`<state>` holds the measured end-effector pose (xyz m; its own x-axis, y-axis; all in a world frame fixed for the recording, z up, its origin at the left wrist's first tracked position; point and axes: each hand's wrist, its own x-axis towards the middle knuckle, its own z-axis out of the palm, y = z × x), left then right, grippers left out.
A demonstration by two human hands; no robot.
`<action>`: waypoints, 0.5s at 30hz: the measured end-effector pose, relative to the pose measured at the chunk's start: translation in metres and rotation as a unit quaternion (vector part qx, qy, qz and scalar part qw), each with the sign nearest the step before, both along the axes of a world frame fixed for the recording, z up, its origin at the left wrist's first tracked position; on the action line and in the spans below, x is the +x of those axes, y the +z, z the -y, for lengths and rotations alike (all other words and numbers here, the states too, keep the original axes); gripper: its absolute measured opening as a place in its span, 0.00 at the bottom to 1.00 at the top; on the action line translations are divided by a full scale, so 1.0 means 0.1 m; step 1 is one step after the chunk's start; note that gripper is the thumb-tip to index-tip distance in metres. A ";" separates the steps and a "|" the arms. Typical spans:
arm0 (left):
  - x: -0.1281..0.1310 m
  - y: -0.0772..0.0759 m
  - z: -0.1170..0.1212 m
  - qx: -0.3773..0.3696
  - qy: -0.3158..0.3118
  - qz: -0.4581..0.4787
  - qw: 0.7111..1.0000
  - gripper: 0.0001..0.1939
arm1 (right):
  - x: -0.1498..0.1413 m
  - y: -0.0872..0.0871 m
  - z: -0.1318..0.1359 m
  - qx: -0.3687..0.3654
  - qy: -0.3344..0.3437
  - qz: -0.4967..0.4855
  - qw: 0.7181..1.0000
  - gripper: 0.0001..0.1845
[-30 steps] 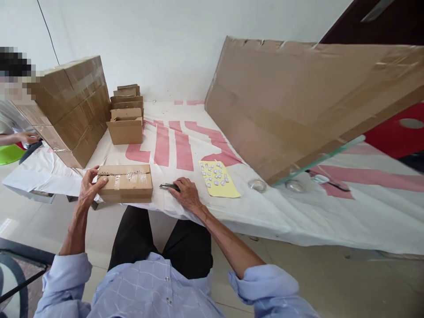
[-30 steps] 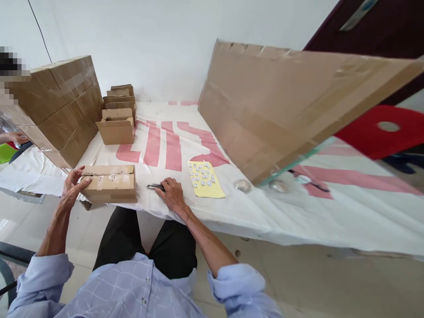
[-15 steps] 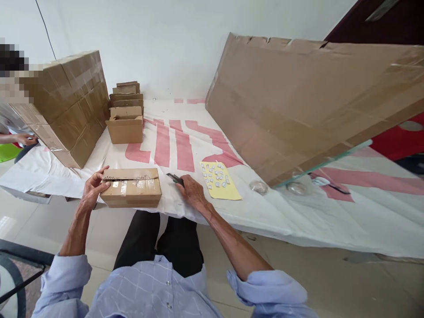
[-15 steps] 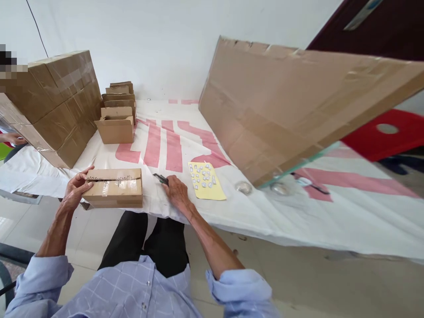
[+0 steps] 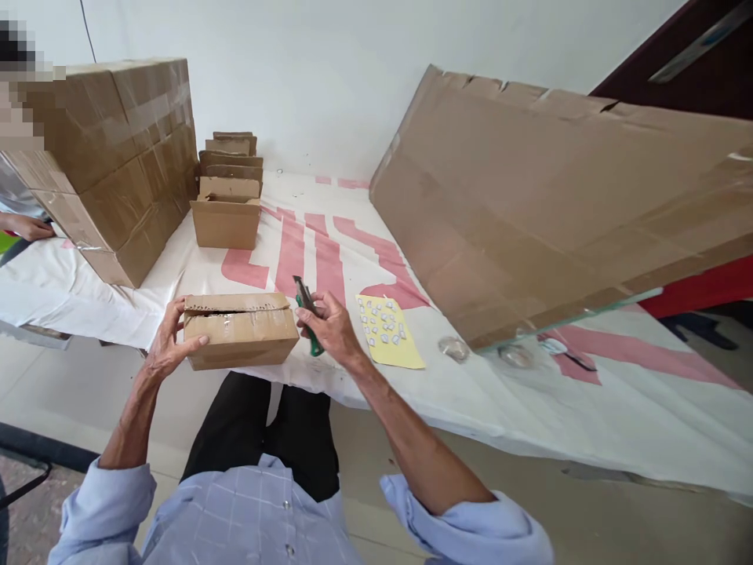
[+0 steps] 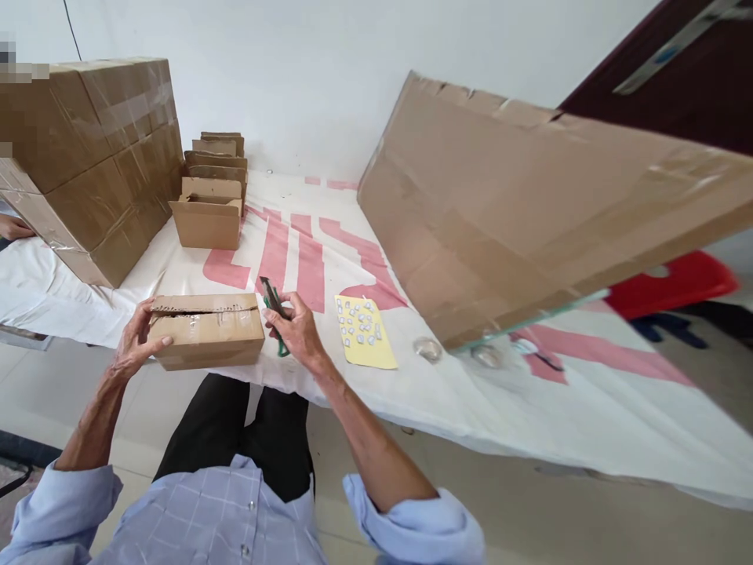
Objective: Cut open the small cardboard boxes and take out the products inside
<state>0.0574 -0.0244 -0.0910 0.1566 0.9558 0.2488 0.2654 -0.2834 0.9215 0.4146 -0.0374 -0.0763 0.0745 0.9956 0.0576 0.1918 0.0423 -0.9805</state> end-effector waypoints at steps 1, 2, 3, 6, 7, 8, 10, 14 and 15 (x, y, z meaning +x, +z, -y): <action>0.00 -0.01 0.00 0.003 0.000 -0.008 1.000 0.38 | 0.06 0.12 -0.02 0.013 0.019 0.037 0.999 0.33; 0.01 -0.02 0.01 0.007 0.000 -0.012 1.000 0.39 | 0.11 0.25 -0.03 0.035 0.043 0.086 0.995 0.30; 0.02 -0.03 0.01 0.011 -0.001 -0.014 1.000 0.40 | 0.14 0.39 -0.02 0.061 0.075 0.145 0.985 0.25; 0.06 -0.04 0.02 0.019 -0.004 -0.013 1.000 0.41 | 0.09 0.77 0.02 0.128 0.178 0.310 0.925 0.13; 0.07 -0.04 0.02 0.020 -0.006 -0.012 1.000 0.40 | 0.04 0.86 0.04 0.141 0.202 0.354 0.902 0.13; 0.09 -0.03 0.02 0.020 -0.008 -0.011 1.000 0.40 | -0.02 0.95 0.04 0.149 0.218 0.393 0.881 0.13; 0.10 -0.03 0.03 0.019 -0.012 -0.009 1.000 0.39 | -0.14 1.06 0.03 0.153 0.228 0.461 0.844 0.13; 0.11 -0.01 0.04 0.016 -0.013 -0.014 1.000 0.39 | -0.31 1.16 -0.08 0.153 0.227 0.557 0.784 0.13; 0.11 -0.01 0.04 0.016 -0.012 -0.015 1.000 0.40 | -0.33 1.17 -0.11 0.157 0.229 0.574 0.770 0.14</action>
